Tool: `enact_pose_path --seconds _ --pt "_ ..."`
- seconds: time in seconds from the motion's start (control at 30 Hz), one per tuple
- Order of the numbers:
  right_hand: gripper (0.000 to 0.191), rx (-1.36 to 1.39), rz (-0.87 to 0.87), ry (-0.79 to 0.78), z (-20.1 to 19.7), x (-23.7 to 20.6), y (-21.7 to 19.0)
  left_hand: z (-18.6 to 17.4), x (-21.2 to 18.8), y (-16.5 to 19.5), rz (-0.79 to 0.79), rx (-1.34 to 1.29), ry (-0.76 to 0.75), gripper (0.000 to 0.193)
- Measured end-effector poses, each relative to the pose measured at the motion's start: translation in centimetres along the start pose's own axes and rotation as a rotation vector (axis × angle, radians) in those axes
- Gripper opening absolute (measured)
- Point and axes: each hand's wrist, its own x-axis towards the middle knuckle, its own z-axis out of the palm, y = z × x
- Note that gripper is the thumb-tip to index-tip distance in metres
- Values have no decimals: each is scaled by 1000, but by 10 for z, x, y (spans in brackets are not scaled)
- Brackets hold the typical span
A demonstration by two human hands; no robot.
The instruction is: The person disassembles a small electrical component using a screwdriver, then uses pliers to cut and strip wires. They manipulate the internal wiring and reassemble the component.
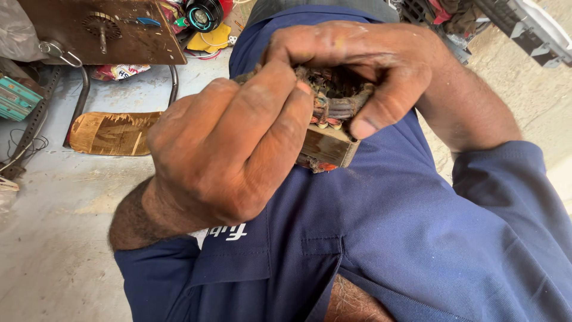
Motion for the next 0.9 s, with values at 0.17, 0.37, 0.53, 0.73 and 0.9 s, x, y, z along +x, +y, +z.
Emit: enact_pose_path --seconds 0.17,0.37,0.53,0.73,0.9 --pt "77 177 20 57 7 0 -3 5 -13 -6 7 -84 82 17" --pt "78 99 52 -55 2 -5 3 15 -18 -16 0 -445 82 17" --pt "75 69 46 -40 2 -9 2 15 -14 -23 108 -490 74 23" --pt "78 115 50 -15 5 -9 7 17 -20 -32 74 -507 67 19" --pt "80 29 38 24 8 -14 6 23 -19 -32 73 -535 77 14"
